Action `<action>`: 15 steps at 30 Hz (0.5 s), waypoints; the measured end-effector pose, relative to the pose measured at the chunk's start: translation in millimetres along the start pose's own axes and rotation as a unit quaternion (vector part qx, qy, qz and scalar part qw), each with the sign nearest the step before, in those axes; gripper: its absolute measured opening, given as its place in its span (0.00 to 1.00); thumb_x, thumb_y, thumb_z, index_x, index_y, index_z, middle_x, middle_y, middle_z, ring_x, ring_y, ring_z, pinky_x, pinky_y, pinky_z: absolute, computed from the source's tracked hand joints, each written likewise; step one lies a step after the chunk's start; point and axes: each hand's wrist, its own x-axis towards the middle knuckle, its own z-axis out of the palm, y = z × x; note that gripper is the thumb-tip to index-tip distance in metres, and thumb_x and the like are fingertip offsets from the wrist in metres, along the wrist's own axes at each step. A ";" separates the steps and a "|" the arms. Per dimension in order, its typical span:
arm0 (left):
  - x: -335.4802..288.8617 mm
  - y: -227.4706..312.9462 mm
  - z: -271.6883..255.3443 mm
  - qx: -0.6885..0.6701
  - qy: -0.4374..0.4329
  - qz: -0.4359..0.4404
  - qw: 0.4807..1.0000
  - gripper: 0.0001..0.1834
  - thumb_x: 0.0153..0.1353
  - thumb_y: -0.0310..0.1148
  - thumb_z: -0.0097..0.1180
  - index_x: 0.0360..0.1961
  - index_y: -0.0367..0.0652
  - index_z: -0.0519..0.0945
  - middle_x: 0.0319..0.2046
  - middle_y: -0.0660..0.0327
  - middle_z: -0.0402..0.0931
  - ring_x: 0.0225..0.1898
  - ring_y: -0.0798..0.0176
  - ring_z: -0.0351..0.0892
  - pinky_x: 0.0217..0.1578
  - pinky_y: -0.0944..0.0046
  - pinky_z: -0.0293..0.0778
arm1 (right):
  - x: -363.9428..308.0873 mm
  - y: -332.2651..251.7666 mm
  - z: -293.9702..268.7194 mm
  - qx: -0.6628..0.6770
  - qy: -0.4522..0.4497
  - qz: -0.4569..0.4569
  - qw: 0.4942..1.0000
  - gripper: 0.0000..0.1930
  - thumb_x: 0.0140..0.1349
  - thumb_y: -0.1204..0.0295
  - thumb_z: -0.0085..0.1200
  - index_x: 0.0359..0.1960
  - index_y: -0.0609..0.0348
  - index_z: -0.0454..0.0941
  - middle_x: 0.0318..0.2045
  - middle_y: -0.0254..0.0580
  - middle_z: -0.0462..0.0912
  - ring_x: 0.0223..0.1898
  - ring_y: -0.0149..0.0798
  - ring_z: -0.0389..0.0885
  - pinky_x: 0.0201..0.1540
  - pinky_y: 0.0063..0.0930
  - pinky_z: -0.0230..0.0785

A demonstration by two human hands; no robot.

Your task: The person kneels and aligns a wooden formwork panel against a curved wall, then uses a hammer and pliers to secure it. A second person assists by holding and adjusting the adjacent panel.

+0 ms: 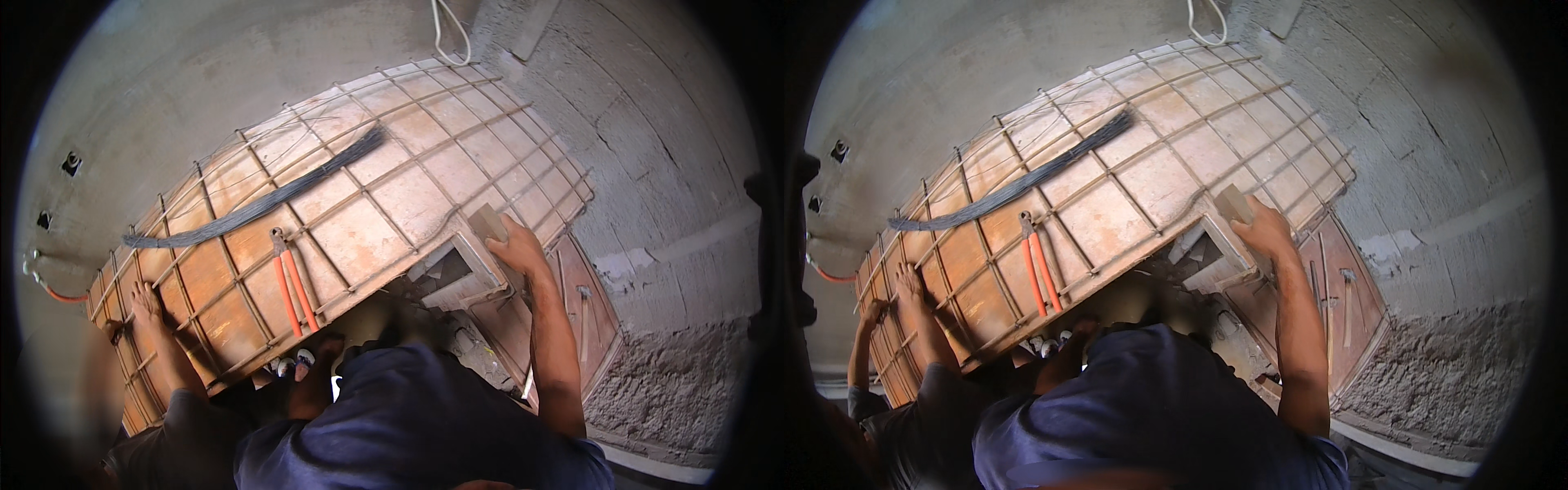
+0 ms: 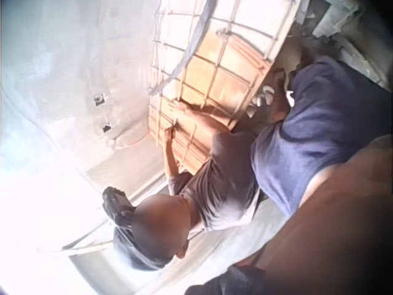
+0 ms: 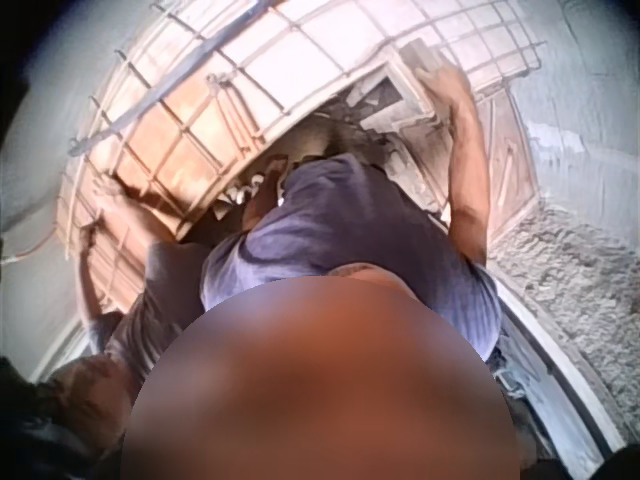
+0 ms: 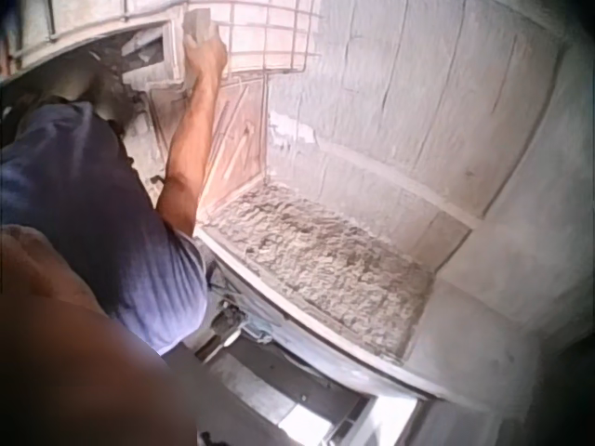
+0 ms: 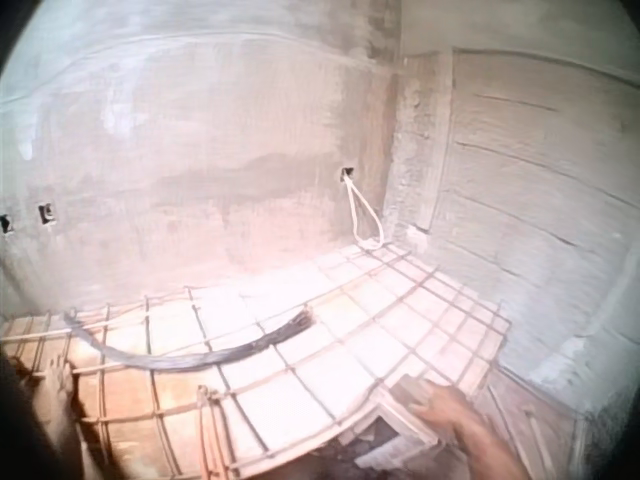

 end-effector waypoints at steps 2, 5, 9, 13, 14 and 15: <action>3.3 2.1 4.2 0.018 -0.042 0.011 0.999 0.18 0.67 0.44 0.58 0.53 0.53 0.90 0.49 0.51 0.89 0.52 0.42 0.87 0.53 0.44 0.82 | -0.5 -0.2 -0.7 -0.003 -0.001 0.005 1.000 0.32 0.61 0.54 0.65 0.67 0.48 0.79 0.53 0.59 0.90 0.56 0.63 0.88 0.59 0.52 0.78; 1.9 0.0 4.5 0.001 0.002 0.008 1.000 0.18 0.67 0.44 0.57 0.53 0.53 0.90 0.50 0.51 0.89 0.53 0.42 0.87 0.54 0.44 0.82 | -0.3 2.0 -0.1 -0.002 -0.004 0.008 1.000 0.33 0.61 0.54 0.65 0.68 0.49 0.78 0.54 0.60 0.90 0.57 0.63 0.87 0.59 0.53 0.78; -4.2 -4.3 -0.6 -0.005 0.004 0.009 1.000 0.18 0.68 0.44 0.57 0.53 0.52 0.90 0.50 0.50 0.88 0.53 0.42 0.87 0.55 0.44 0.81 | 2.1 6.9 2.5 -0.004 -0.007 0.012 1.000 0.34 0.61 0.54 0.65 0.69 0.50 0.78 0.54 0.61 0.89 0.57 0.63 0.87 0.59 0.53 0.78; -8.5 -4.5 -4.9 -0.008 0.005 0.007 1.000 0.19 0.68 0.43 0.57 0.54 0.51 0.90 0.51 0.49 0.88 0.53 0.42 0.86 0.55 0.43 0.81 | 3.0 8.9 2.5 0.022 -0.009 0.005 1.000 0.34 0.61 0.54 0.64 0.69 0.50 0.78 0.53 0.61 0.90 0.55 0.64 0.88 0.58 0.53 0.78; -8.7 -3.9 -5.7 -0.011 0.003 0.007 1.000 0.19 0.68 0.43 0.57 0.54 0.51 0.90 0.51 0.49 0.88 0.53 0.42 0.86 0.56 0.43 0.81 | 2.8 8.7 2.0 0.018 -0.010 0.007 1.000 0.34 0.61 0.54 0.64 0.69 0.50 0.78 0.53 0.61 0.90 0.55 0.63 0.88 0.58 0.53 0.78; -9.0 -3.6 -6.2 -0.012 0.003 0.008 1.000 0.19 0.68 0.43 0.57 0.54 0.51 0.90 0.51 0.49 0.88 0.54 0.42 0.86 0.56 0.43 0.81 | 2.6 8.5 1.7 0.015 -0.011 0.011 1.000 0.34 0.61 0.54 0.64 0.69 0.50 0.78 0.53 0.61 0.90 0.55 0.63 0.88 0.58 0.53 0.78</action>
